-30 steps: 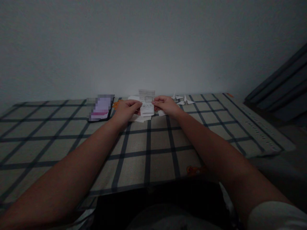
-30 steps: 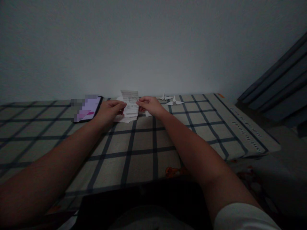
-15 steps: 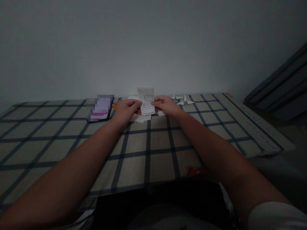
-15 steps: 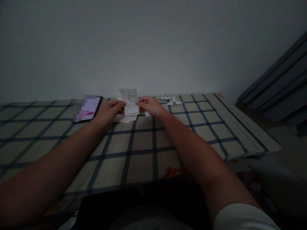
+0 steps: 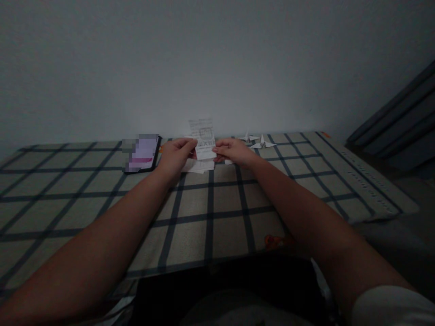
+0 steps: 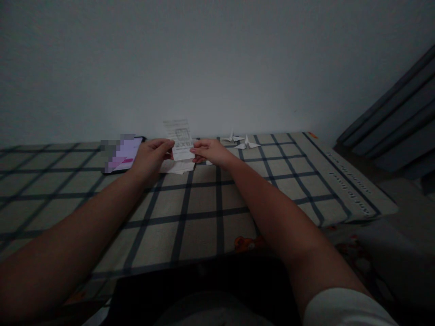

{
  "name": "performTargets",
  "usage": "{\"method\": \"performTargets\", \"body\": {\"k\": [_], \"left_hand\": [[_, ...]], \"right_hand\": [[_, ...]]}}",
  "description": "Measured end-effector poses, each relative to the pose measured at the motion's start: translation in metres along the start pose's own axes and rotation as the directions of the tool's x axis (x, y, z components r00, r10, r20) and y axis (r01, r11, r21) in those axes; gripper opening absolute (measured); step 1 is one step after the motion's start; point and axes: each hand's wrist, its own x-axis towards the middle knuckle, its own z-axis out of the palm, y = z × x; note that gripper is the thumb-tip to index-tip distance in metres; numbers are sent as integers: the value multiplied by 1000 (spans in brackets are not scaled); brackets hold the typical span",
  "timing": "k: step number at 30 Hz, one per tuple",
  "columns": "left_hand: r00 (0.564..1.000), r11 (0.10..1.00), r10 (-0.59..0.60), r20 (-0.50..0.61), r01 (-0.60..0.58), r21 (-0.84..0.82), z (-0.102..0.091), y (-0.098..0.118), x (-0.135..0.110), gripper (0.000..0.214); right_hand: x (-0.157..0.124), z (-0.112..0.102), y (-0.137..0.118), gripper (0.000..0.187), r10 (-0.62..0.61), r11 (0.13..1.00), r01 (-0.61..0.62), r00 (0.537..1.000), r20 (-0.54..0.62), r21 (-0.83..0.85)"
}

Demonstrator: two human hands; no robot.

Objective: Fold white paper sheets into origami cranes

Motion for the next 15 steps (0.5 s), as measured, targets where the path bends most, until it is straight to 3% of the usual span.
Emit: {"method": "performTargets", "body": {"k": [4,15], "left_hand": [[1000,1000,-2,22,1,17,0,0,0,25],[995,997,-33,-91,27,-68,3,-3,2,23]], "right_hand": [[-1,0,0,12,-6,998,4,999,-37,-55],[-2,1,-3,14,0,1000,-1,999,-33,-30]]}}
